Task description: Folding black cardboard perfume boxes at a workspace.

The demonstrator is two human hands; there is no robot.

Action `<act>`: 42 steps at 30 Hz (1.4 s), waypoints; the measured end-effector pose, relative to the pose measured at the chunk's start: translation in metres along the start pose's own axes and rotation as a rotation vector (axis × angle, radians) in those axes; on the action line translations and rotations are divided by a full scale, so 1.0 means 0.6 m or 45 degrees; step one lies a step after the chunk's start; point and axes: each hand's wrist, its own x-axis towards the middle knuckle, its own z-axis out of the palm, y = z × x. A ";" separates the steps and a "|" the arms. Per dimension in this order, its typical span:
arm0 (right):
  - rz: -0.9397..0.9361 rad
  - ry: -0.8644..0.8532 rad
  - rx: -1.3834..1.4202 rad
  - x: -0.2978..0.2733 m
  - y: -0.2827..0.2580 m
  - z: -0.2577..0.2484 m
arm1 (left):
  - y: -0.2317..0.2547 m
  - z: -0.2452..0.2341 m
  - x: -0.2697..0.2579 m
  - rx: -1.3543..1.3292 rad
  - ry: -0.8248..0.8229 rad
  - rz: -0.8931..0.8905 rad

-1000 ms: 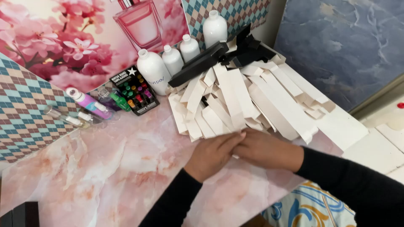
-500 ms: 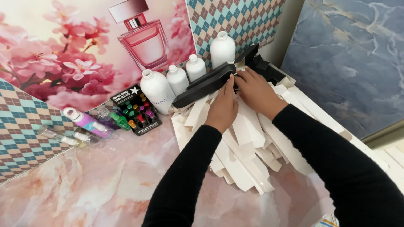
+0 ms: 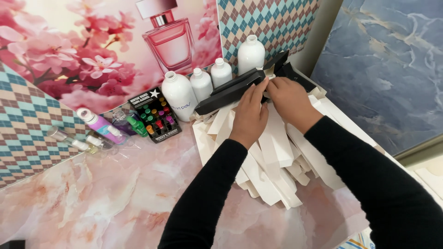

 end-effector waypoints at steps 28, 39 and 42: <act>1.049 -0.623 2.217 -0.080 -0.549 -0.059 | 0.041 -0.244 -0.492 -0.419 0.365 -1.076; 1.096 -0.391 1.970 -0.122 -0.585 -0.027 | -0.020 -0.232 -0.537 -0.282 0.300 -0.877; 1.201 -0.381 2.111 -0.121 -0.579 -0.023 | -0.042 -0.241 -0.542 -0.519 0.307 -0.837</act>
